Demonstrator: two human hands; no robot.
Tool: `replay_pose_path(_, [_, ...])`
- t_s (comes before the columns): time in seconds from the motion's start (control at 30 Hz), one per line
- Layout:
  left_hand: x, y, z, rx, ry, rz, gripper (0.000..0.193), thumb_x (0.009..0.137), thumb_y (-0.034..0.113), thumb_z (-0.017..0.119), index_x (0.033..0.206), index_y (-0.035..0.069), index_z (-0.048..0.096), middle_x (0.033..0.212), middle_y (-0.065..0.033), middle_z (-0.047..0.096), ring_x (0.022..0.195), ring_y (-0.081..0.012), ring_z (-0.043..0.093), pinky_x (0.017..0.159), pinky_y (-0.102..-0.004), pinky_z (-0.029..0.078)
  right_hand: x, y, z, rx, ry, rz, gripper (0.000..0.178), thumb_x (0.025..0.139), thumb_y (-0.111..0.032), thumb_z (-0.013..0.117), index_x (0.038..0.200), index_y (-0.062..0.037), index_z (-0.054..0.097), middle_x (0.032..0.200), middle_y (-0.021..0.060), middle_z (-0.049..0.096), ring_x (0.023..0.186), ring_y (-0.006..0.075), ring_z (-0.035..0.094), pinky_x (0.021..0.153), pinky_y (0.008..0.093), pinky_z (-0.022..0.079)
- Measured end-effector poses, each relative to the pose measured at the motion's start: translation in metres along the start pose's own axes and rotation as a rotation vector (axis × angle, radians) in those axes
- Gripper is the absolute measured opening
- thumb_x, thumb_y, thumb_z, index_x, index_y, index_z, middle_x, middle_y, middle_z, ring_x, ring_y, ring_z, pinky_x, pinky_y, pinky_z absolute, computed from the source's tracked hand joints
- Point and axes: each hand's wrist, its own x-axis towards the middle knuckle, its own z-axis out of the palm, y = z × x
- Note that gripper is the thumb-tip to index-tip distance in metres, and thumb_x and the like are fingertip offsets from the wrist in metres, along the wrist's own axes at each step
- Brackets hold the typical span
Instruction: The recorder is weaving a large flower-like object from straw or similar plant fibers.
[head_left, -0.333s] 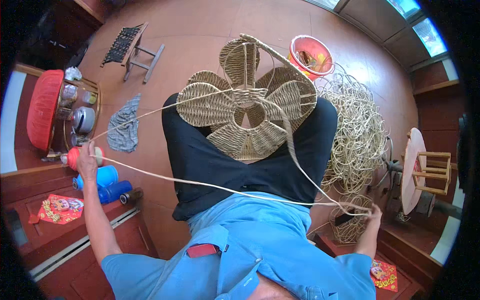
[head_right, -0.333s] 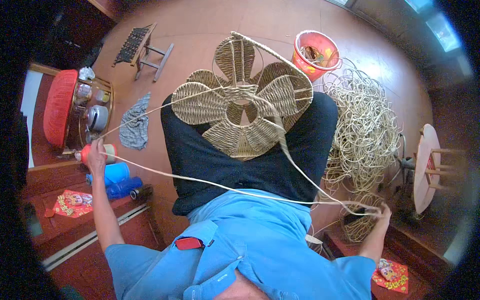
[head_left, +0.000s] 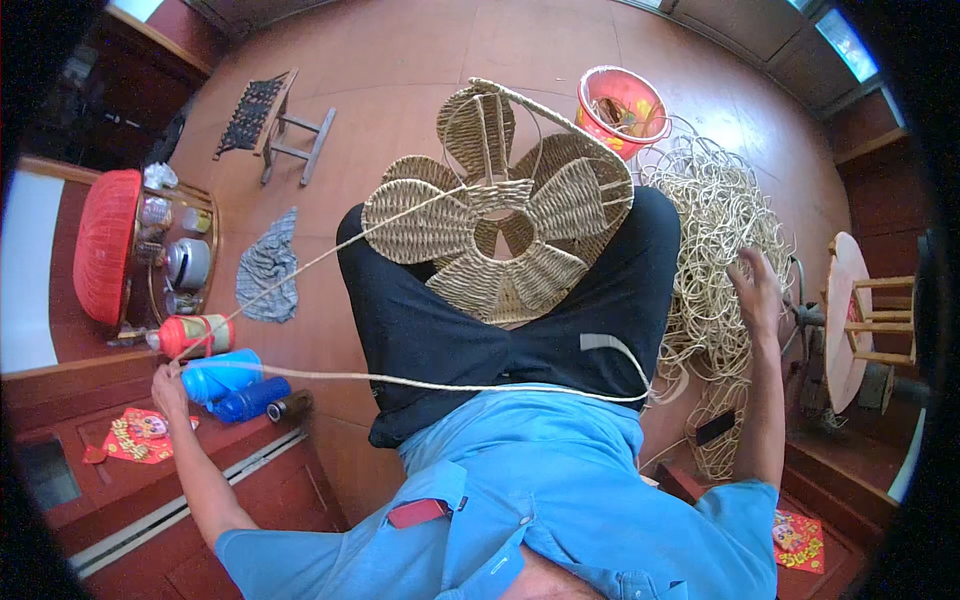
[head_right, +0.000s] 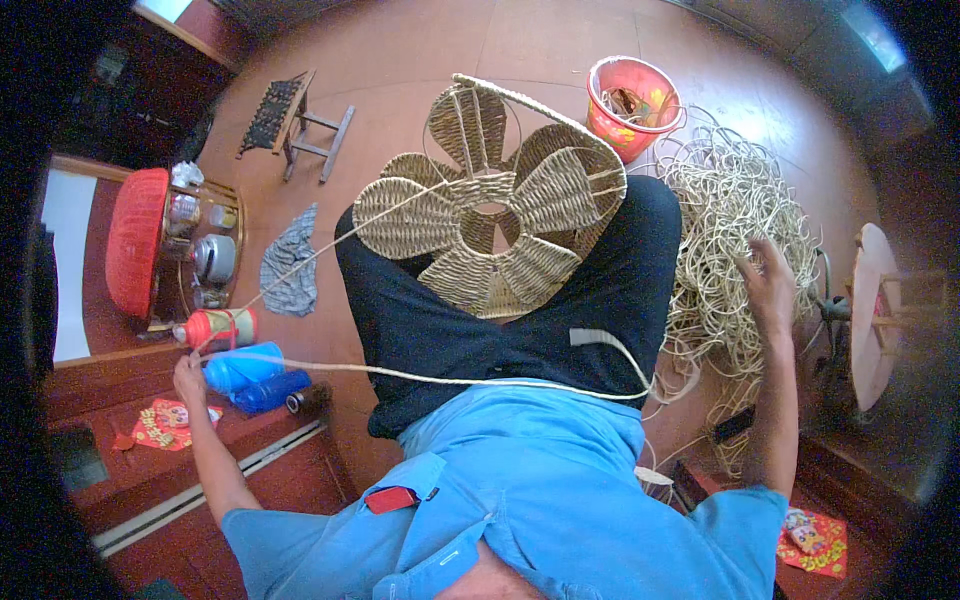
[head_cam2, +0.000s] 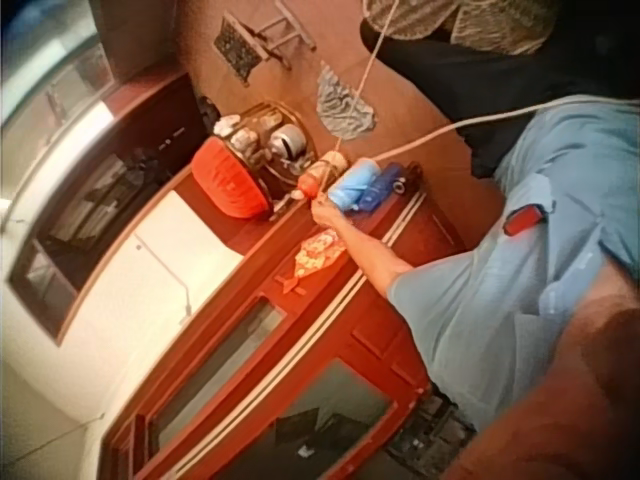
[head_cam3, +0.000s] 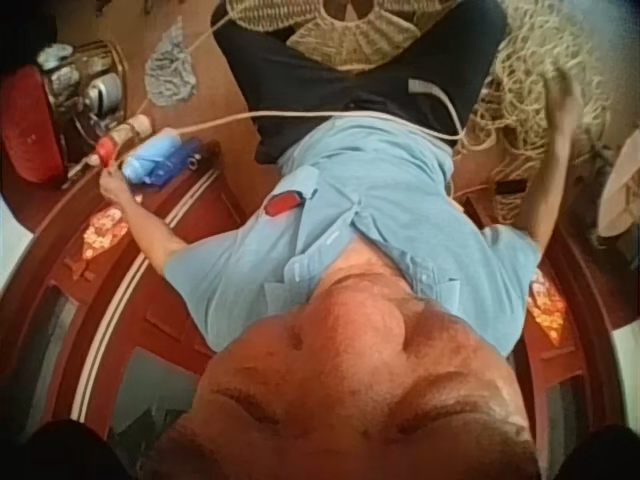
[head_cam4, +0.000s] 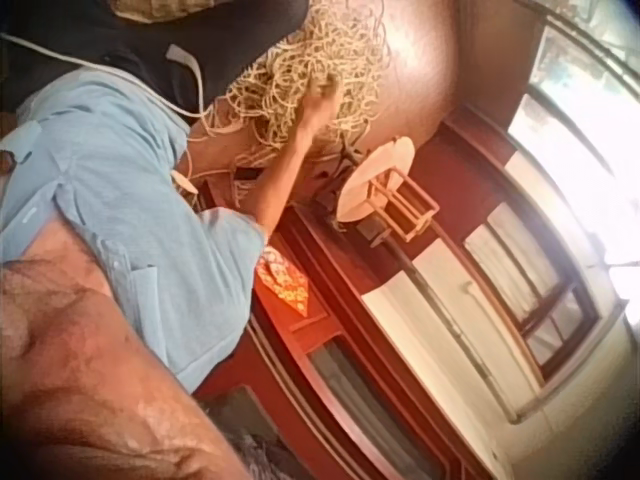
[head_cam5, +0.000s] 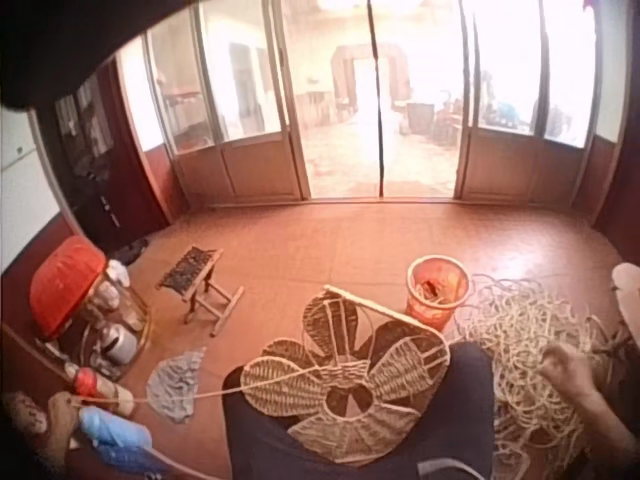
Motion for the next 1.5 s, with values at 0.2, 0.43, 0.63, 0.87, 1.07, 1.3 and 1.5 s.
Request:
replay_pose_path(0.2, [0.007,-0.001,-0.008,-0.067,0.046,0.005,0.040,0.105,0.038,0.063,0.097,-0.001,0.072,0.095,-0.0315,0.071,0.089,-0.0520,0.067,0.080,-0.0581,0.049,0.016,-0.253,0.058,0.428,0.127,-0.804,0.021,0.091,-0.013,0.081,0.108,-0.0083,0.069,0.102,0.0094,0.073,0.097,0.0299,0.070,0.085,0.0429,0.057])
replay_pose_path(0.43, [0.001,-0.044,-0.030,0.004,0.093,-0.042,0.043,0.105,0.039,0.062,0.100,-0.002,0.073,0.099,-0.0295,0.071,0.093,-0.0510,0.066,0.083,-0.0586,0.048,0.036,-0.322,0.125,0.423,0.024,-0.819,0.020,0.095,-0.025,0.077,0.100,-0.0093,0.066,0.093,0.0086,0.072,0.095,0.0316,0.070,0.087,0.0458,0.056])
replay_pose_path(0.63, [-0.001,-0.049,-0.033,0.094,0.153,-0.104,0.040,0.102,0.040,0.071,0.100,0.000,0.074,0.095,-0.0259,0.075,0.092,-0.0468,0.072,0.080,-0.0567,0.051,0.037,-0.328,0.120,0.444,-0.065,-0.704,0.020,0.096,-0.024,0.073,0.105,-0.0098,0.064,0.091,0.0109,0.073,0.096,0.0346,0.072,0.085,0.0490,0.058])
replay_pose_path(0.87, [0.056,-0.048,-0.055,0.064,0.097,-0.215,0.031,0.094,0.031,0.080,0.096,0.000,0.077,0.083,-0.0204,0.076,0.078,-0.0357,0.072,0.077,-0.0494,0.055,0.037,-0.343,0.118,0.462,-0.110,-0.625,0.023,0.094,-0.016,0.065,0.113,-0.0063,0.056,0.087,0.0192,0.073,0.093,0.0384,0.075,0.085,0.0536,0.058])
replay_pose_path(1.07, [0.084,0.067,-0.030,-0.484,-0.076,0.285,0.022,0.094,0.015,0.079,0.107,-0.001,0.071,0.102,-0.0097,0.074,0.092,-0.0208,0.070,0.089,-0.0365,0.056,0.035,-0.355,0.137,0.285,0.065,-0.565,0.047,0.089,-0.012,0.068,0.133,-0.0008,0.055,0.078,0.0159,0.073,0.076,0.0344,0.076,0.074,0.0476,0.060])
replay_pose_path(1.3, [-0.046,0.327,-0.048,-0.694,-0.094,0.592,0.020,0.096,0.016,0.075,0.109,0.001,0.075,0.105,-0.0147,0.074,0.099,-0.0310,0.070,0.092,-0.0420,0.055,0.027,-0.366,0.144,0.324,0.094,-0.489,0.064,0.088,-0.010,0.070,0.147,0.0041,0.050,0.102,0.0206,0.074,0.078,0.0341,0.077,0.067,0.0458,0.061])
replay_pose_path(1.5, [-0.139,0.473,-0.116,-0.943,-0.061,0.719,0.010,0.098,0.008,0.072,0.106,0.001,0.074,0.102,-0.0136,0.073,0.101,-0.0309,0.069,0.093,-0.0410,0.053,0.027,-0.358,0.146,0.675,0.112,-0.424,0.054,0.095,-0.010,0.068,0.146,-0.0019,0.055,0.109,0.0160,0.070,0.085,0.0331,0.074,0.078,0.0425,0.061])
